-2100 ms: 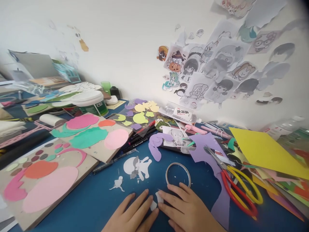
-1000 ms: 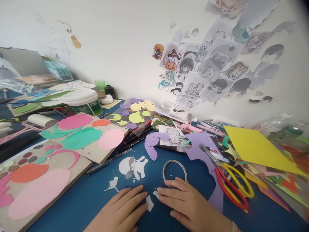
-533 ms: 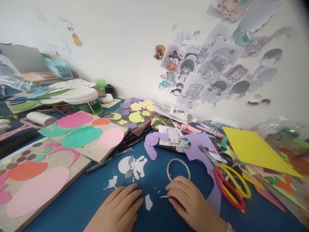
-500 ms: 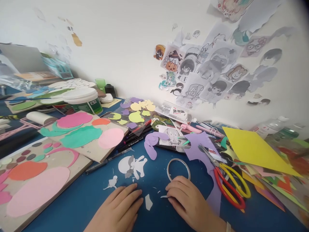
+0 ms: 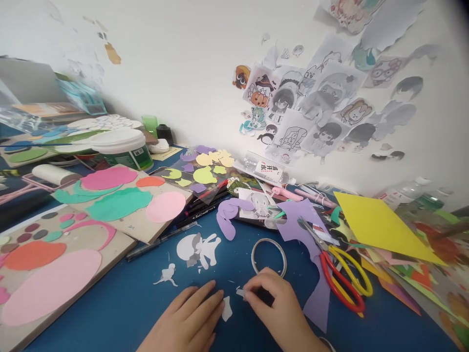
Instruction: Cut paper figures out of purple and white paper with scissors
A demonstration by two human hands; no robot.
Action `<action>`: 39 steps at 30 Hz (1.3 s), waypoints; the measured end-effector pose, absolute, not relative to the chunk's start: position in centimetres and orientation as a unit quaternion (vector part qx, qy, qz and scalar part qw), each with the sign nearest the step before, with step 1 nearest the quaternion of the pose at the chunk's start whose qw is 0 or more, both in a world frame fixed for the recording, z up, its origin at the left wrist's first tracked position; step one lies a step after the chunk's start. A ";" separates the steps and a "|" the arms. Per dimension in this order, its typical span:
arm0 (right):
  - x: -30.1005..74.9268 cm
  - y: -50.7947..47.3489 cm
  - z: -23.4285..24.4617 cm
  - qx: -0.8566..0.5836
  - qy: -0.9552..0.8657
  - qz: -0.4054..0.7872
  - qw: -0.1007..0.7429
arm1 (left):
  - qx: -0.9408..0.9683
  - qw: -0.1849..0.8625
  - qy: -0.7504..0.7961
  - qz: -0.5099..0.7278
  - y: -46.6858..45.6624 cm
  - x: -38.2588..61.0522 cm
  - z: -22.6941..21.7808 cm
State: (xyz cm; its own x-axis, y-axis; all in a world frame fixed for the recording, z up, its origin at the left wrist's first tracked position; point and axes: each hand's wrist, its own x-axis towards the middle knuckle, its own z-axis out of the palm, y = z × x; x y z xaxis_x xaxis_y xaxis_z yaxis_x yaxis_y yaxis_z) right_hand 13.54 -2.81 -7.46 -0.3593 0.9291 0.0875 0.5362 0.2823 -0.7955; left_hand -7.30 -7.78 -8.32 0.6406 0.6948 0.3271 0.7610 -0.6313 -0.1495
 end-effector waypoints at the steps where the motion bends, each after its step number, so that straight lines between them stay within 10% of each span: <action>1: 13.5 -2.9 -7.4 -0.489 -0.747 0.346 0.289 | -0.894 0.130 -0.410 -0.124 -7.7 -7.3 -8.3; 19: 13.1 -3.6 -9.6 -0.359 -0.888 -0.049 0.284 | -0.912 0.159 -0.355 -0.134 -7.4 -7.5 -8.8; 27: 14.4 -3.3 -8.4 -0.395 -0.855 0.200 0.271 | -0.918 0.163 -0.345 -0.109 -7.5 -7.6 -8.6; 39: 15.0 -1.4 -7.1 -0.394 -0.867 0.273 0.137 | -0.925 0.088 -0.365 -0.065 -7.8 -7.1 -7.2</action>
